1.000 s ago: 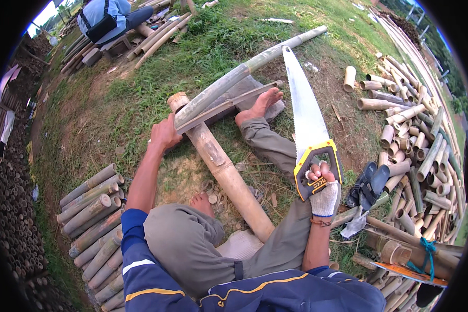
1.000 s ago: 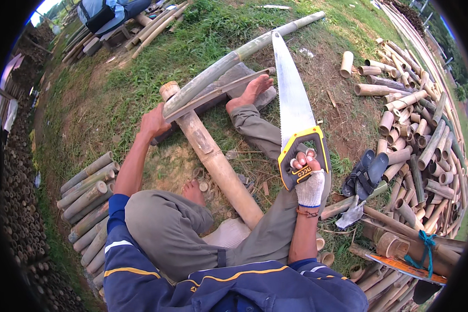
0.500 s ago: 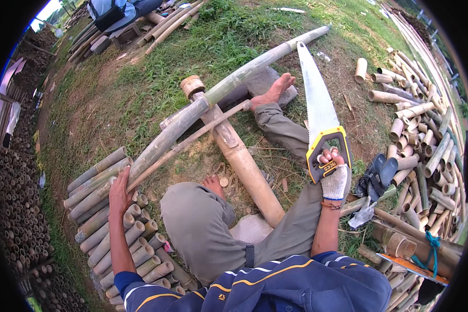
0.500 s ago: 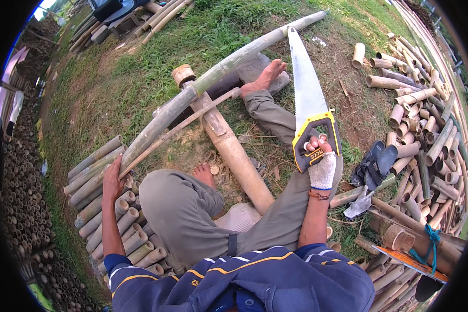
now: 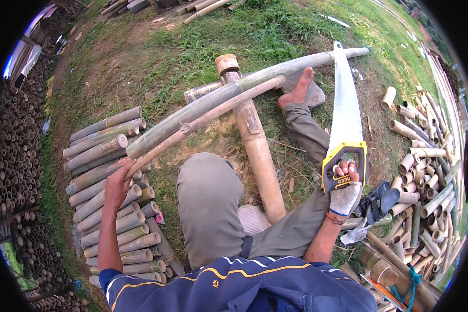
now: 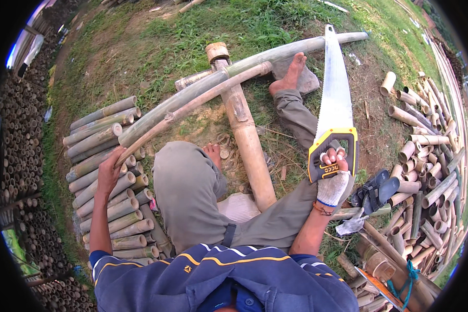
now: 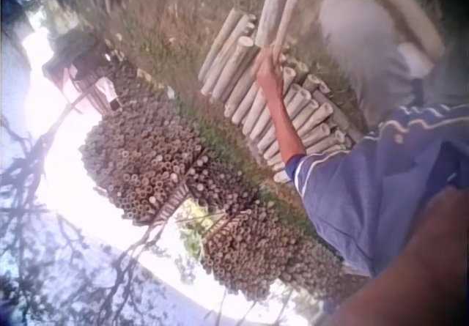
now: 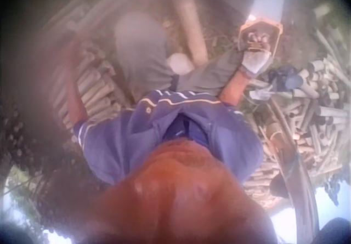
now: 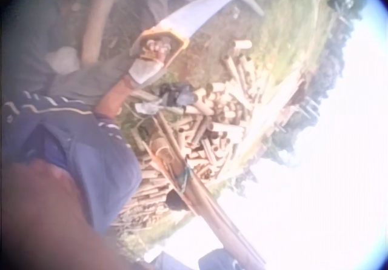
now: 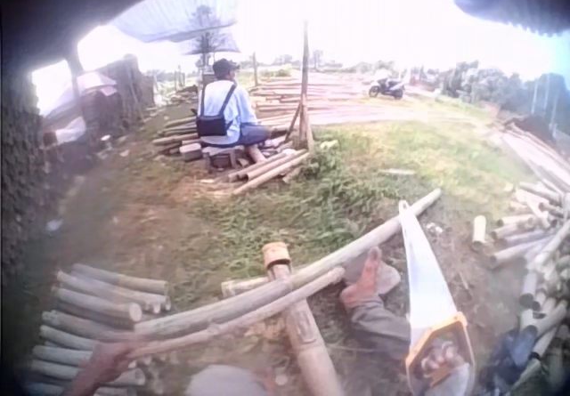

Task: The person sits on the ground and uses a hand saw to cut bamboo poles into shorter sections. They repeatedly position a bamboo pole on a makeshift support, saw through it, and place the cut pieces aside. Another person is visible in the background working with bamboo as well.

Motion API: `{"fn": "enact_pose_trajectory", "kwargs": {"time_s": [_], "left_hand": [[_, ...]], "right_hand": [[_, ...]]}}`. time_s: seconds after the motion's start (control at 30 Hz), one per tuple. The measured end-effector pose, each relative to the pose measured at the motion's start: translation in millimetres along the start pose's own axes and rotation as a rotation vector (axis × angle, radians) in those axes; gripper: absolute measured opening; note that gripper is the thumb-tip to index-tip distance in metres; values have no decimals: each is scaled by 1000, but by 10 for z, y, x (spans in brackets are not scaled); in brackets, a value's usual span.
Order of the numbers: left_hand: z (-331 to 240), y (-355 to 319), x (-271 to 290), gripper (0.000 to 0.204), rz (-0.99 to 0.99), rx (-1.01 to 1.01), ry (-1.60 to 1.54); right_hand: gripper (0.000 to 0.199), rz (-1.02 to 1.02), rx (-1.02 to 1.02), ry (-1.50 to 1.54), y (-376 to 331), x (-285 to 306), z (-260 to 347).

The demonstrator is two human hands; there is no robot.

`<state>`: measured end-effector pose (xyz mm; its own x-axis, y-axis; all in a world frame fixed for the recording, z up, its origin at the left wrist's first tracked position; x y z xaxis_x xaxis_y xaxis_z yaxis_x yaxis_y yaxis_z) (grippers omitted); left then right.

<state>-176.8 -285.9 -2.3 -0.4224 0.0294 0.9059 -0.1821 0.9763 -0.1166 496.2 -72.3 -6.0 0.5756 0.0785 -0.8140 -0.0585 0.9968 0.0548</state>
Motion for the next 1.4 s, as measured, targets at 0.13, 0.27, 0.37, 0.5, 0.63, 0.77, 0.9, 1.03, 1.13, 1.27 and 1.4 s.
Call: {"fn": "enact_pose_trajectory", "kwargs": {"time_s": [0.13, 0.27, 0.37, 0.5, 0.63, 0.77, 0.9, 1.03, 1.13, 1.27, 1.4], "left_hand": [[-230, -252, -536, 55, -92, -13, -436], [-893, -199, -838, 65, 95, 234, -1053], [-1352, -116, -688, 67, -47, 101, -1119], [-1623, -36, -453, 77, 76, -20, -1072], [-1775, 56, -57, 92, 47, -159, -1252], [-1753, 159, 339, 93, -82, -167, -1065], [-1616, 342, 716, 56, -470, -44, 23], [-1622, 496, 937, 36, -901, -207, -538], [-1583, 550, 1198, 46, -1235, -341, -893], [-1989, 278, 1908, 57, -1607, -423, -828], [-2643, 675, 2226, 55, -1220, -524, -420]], "right_hand": [[16, 21, -10, -48, -5, 5, -82], [15, 41, -31, -34, -54, 144, -96], [15, 19, -45, -79, -47, 143, -147], [15, -12, -47, -113, -68, 283, -159], [13, -47, -1, -118, -25, 259, -138], [14, -112, 29, -130, -40, 269, -142], [13, -104, 17, -96, -33, 288, -179], [14, -76, 15, -86, -44, 363, -205], [15, -88, 12, -88, -55, 388, -205], [15, -84, 18, -84, -39, 381, -202], [15, -99, 43, -98, -64, 455, -183]]}}
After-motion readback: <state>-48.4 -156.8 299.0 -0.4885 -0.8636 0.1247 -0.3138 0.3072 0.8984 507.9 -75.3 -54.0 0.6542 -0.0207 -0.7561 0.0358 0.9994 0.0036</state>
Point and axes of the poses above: each hand's wrist, its own y-axis towards the middle knuckle, its own x-axis out of the back of the hand, z = x × y, the point moved 7 cm from there along y, towards the middle knuckle, and after that the axes turned 7 degrees about z, right-handed, at the moved point
